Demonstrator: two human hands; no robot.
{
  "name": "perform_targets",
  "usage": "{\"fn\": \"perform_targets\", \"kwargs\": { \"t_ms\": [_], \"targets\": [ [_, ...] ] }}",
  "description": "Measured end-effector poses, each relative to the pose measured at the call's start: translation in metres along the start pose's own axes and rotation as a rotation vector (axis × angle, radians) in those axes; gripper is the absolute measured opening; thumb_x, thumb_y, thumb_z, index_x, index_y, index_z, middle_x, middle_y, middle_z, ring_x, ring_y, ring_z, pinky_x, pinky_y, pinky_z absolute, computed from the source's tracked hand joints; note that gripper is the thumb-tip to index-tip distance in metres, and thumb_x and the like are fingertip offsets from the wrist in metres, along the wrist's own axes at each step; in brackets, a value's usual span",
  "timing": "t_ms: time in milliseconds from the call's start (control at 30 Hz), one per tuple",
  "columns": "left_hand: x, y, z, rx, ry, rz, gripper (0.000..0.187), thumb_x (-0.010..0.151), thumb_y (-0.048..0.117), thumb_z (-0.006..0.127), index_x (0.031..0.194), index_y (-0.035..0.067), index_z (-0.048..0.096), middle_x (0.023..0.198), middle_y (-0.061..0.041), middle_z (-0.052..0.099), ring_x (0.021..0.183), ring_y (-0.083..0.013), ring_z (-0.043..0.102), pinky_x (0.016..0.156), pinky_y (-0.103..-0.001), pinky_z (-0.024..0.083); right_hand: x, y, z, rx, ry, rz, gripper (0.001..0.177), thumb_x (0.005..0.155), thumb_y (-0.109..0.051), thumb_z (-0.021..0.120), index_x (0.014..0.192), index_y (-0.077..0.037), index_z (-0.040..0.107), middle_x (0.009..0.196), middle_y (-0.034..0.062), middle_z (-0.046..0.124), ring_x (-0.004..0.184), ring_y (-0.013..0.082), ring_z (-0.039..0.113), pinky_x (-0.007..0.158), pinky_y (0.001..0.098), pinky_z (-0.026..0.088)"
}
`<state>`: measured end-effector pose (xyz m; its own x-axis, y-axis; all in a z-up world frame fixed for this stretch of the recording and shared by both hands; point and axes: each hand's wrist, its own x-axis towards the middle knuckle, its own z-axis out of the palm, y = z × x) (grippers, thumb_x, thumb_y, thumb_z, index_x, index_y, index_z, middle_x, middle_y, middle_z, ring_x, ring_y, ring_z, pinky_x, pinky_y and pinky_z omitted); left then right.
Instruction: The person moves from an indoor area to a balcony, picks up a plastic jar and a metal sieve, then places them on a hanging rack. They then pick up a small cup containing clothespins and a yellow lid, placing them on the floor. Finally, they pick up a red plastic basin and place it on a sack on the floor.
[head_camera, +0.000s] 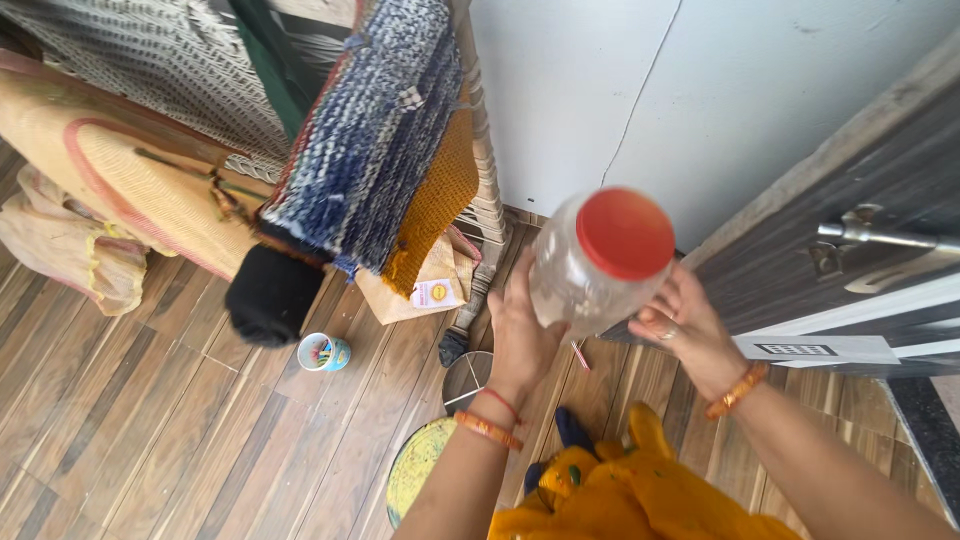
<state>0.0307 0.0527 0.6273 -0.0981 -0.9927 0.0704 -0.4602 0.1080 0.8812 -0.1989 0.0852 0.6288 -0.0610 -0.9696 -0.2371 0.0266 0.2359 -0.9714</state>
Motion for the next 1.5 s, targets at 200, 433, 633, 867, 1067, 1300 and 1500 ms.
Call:
{"fn": "perform_targets", "kwargs": {
  "t_ms": [200, 433, 633, 867, 1067, 1300, 1500],
  "targets": [
    [-0.001, -0.104, 0.072, 0.029, -0.067, -0.099, 0.083, 0.077, -0.009, 0.071, 0.153, 0.014, 0.046, 0.141, -0.021, 0.049, 0.129, -0.0392, 0.049, 0.11, -0.045, 0.042, 0.04, 0.087, -0.002, 0.239, 0.2, 0.419, 0.081, 0.084, -0.048, 0.067, 0.149, -0.009, 0.039, 0.151, 0.0111, 0.045, 0.141, 0.0361, 0.043, 0.103, 0.0592, 0.053],
    [0.033, -0.19, 0.141, -0.352, -0.084, -0.463, 0.051, 0.095, 0.03, 0.058, 0.144, 0.015, 0.057, 0.137, -0.015, 0.058, 0.103, -0.0226, 0.071, 0.082, -0.03, 0.059, 0.103, 0.182, -0.013, 0.148, 0.176, 0.446, 0.075, 0.082, -0.028, 0.072, 0.147, -0.01, 0.04, 0.152, 0.0081, 0.049, 0.142, 0.0244, 0.047, 0.105, 0.0489, 0.048],
    [0.094, -0.283, 0.218, -0.319, -0.089, -0.646, 0.07, 0.089, 0.054, 0.062, 0.148, 0.017, 0.051, 0.144, -0.017, 0.054, 0.117, -0.0334, 0.065, 0.093, -0.04, 0.054, 0.192, 0.328, -0.016, 0.244, 0.26, 0.551, 0.068, 0.087, -0.021, 0.067, 0.146, -0.018, 0.034, 0.145, 0.001, 0.052, 0.129, 0.028, 0.058, 0.103, 0.0433, 0.054],
    [0.183, -0.446, 0.318, -0.152, -0.017, -0.374, 0.072, 0.089, 0.039, 0.069, 0.152, 0.012, 0.046, 0.149, -0.023, 0.052, 0.138, -0.0389, 0.05, 0.111, -0.043, 0.043, 0.34, 0.506, -0.026, 0.188, 0.312, 0.523, 0.06, 0.087, -0.037, 0.073, 0.138, -0.025, 0.043, 0.131, -0.0037, 0.058, 0.099, 0.0166, 0.063, 0.092, 0.0448, 0.057],
    [0.241, -0.531, 0.379, -0.17, -0.02, -0.45, 0.088, 0.085, 0.037, 0.074, 0.16, 0.015, 0.032, 0.154, -0.026, 0.046, 0.139, -0.0405, 0.05, 0.112, -0.042, 0.044, 0.442, 0.575, -0.032, 0.139, 0.297, 0.45, 0.059, 0.093, -0.045, 0.071, 0.138, -0.024, 0.04, 0.129, 0.0021, 0.053, 0.093, 0.024, 0.055, 0.087, 0.0525, 0.061],
    [0.22, -0.545, 0.401, -0.339, -0.061, -0.599, 0.101, 0.082, 0.031, 0.076, 0.164, 0.014, 0.02, 0.145, -0.029, 0.05, 0.135, -0.038, 0.054, 0.109, -0.039, 0.044, 0.445, 0.575, -0.022, 0.094, 0.364, 0.433, 0.081, 0.092, -0.055, 0.062, 0.155, -0.031, 0.018, 0.157, -0.0048, 0.039, 0.118, 0.024, 0.059, 0.092, 0.0451, 0.059],
    [0.095, -0.625, 0.369, 0.196, 0.293, -0.63, 0.078, 0.084, 0.029, 0.085, 0.14, -0.009, 0.047, 0.138, -0.03, 0.056, 0.129, -0.0443, 0.054, 0.112, -0.048, 0.041, 0.359, 0.665, 0.041, -0.039, 0.331, 0.461, 0.091, 0.086, -0.055, 0.067, 0.158, -0.012, 0.031, 0.161, 0.0087, 0.039, 0.119, 0.0188, 0.057, 0.078, 0.0365, 0.053]
  ]
}}
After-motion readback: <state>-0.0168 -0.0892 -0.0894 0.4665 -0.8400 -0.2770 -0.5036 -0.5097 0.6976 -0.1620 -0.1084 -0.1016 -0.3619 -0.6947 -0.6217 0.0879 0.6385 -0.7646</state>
